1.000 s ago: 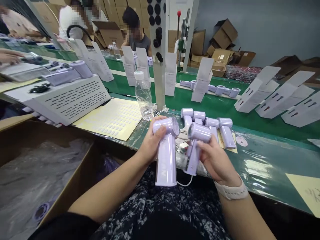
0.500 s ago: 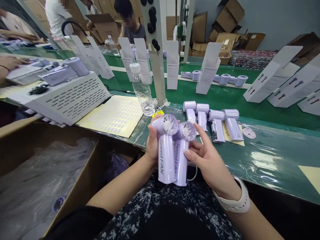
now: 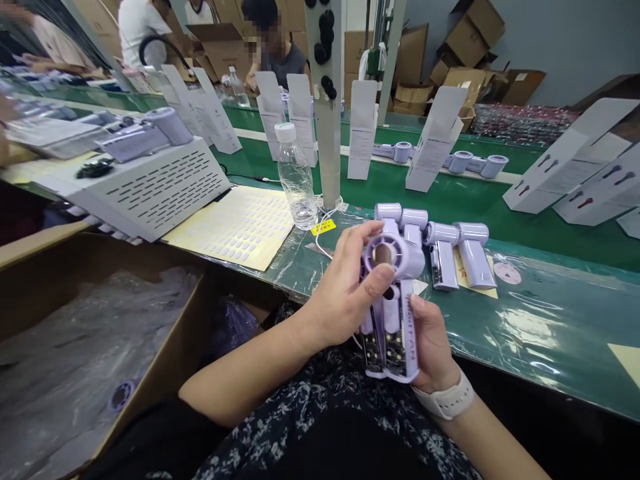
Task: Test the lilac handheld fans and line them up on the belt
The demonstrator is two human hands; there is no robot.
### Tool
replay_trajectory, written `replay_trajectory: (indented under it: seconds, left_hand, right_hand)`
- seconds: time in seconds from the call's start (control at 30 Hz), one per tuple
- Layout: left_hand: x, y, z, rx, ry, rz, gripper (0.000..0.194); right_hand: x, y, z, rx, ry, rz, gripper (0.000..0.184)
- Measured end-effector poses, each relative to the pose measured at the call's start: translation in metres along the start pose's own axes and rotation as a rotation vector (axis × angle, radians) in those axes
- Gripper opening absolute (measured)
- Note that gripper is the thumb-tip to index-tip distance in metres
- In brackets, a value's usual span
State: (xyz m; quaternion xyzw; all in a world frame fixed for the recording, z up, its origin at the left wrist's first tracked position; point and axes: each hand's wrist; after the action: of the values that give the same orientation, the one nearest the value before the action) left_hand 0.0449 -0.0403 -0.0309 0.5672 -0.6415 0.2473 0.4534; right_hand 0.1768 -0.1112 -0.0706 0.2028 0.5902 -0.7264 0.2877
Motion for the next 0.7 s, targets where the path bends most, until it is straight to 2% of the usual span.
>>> replay_trajectory:
  seconds: [0.07,0.13,0.23,0.3,0.43,0.53,0.7]
  left_hand:
    - [-0.003,0.001,0.001,0.033,-0.080,0.057,0.058]
    - [-0.009,0.003,0.000,0.115,-0.117,0.131,0.049]
    - [-0.016,0.004,-0.002,0.194,-0.072,0.251,0.039]
    - [-0.017,0.003,-0.002,0.220,-0.034,0.291,0.035]
    - [-0.013,0.000,-0.001,0.234,-0.019,0.284,0.028]
    - [-0.011,-0.001,0.000,0.218,-0.015,0.252,0.028]
    - [-0.017,0.005,0.000,0.196,0.004,0.191,0.027]
  right_hand:
    - [-0.001,0.003,-0.001,-0.095,-0.080,-0.116,0.053]
    - [-0.002,0.008,-0.002,-0.203,-0.119,-0.237,0.054]
    - [-0.002,0.016,-0.005,-0.321,-0.092,-0.353,0.058]
    - [-0.001,0.021,-0.007,-0.340,-0.054,-0.337,0.060]
    - [-0.002,0.024,-0.008,-0.300,-0.016,-0.227,0.061]
    - [-0.008,0.023,-0.003,-0.217,0.003,-0.172,0.062]
    - [-0.042,0.044,0.012,-0.027,0.202,0.016,0.068]
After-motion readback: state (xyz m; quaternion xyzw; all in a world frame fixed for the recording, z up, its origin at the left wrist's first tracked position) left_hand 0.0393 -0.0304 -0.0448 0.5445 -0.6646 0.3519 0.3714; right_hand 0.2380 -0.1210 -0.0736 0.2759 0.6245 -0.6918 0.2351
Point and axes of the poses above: each hand's wrist, its own z-axis away from the middle knuckle, its own y-axis out of the back of the hand, x = y × z, and after that the axes turned 9 degrees about x, right-handed
